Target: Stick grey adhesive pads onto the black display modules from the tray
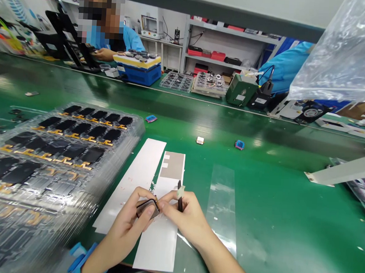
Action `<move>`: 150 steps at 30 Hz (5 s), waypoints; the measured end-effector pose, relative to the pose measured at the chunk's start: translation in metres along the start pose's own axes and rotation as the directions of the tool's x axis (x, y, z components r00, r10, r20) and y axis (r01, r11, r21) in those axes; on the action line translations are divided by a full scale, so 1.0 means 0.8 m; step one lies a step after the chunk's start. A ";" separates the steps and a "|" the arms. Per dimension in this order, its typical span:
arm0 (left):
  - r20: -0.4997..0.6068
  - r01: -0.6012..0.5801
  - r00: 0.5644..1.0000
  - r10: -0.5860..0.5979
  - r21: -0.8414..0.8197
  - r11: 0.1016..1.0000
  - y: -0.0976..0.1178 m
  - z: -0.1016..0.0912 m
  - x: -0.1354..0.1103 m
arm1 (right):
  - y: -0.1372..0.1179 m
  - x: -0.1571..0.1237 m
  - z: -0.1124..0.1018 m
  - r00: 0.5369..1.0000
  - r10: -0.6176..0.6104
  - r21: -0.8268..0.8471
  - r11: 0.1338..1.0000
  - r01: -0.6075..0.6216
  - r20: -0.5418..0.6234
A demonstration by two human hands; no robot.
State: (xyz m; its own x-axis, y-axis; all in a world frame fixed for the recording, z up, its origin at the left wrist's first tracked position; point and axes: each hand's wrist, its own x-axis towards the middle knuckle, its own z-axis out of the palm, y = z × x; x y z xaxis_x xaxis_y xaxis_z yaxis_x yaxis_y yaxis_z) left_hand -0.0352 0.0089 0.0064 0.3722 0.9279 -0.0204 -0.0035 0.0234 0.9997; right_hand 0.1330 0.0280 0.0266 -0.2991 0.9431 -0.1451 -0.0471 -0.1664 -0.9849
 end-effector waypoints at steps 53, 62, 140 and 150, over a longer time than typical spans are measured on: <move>0.237 -0.241 0.968 0.084 0.779 0.579 0.012 0.021 0.039 | 0.026 0.044 -0.073 0.827 -0.324 -0.258 0.940 0.226 -0.459; 0.290 -0.293 0.953 0.083 0.824 0.485 0.000 0.021 0.052 | 0.051 0.055 -0.073 0.811 -0.219 -0.087 0.975 0.205 -0.543; 0.120 0.039 0.992 -0.043 0.041 0.998 0.004 0.035 0.013 | 0.031 -0.091 -0.022 0.505 -0.438 -0.288 0.892 0.349 -0.744; 0.518 -0.382 0.855 0.022 0.602 0.701 0.008 0.072 0.014 | 0.079 -0.143 -0.055 0.593 -0.290 -0.285 0.953 0.104 -0.751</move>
State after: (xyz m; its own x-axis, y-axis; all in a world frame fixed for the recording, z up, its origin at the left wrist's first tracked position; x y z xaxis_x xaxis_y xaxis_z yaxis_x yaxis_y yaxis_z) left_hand 0.0223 -0.0019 0.0137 0.7988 0.6015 0.0104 0.4139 -0.5622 0.7160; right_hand 0.2061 -0.0774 -0.0231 0.5522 0.8237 0.1287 0.1957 0.0220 -0.9804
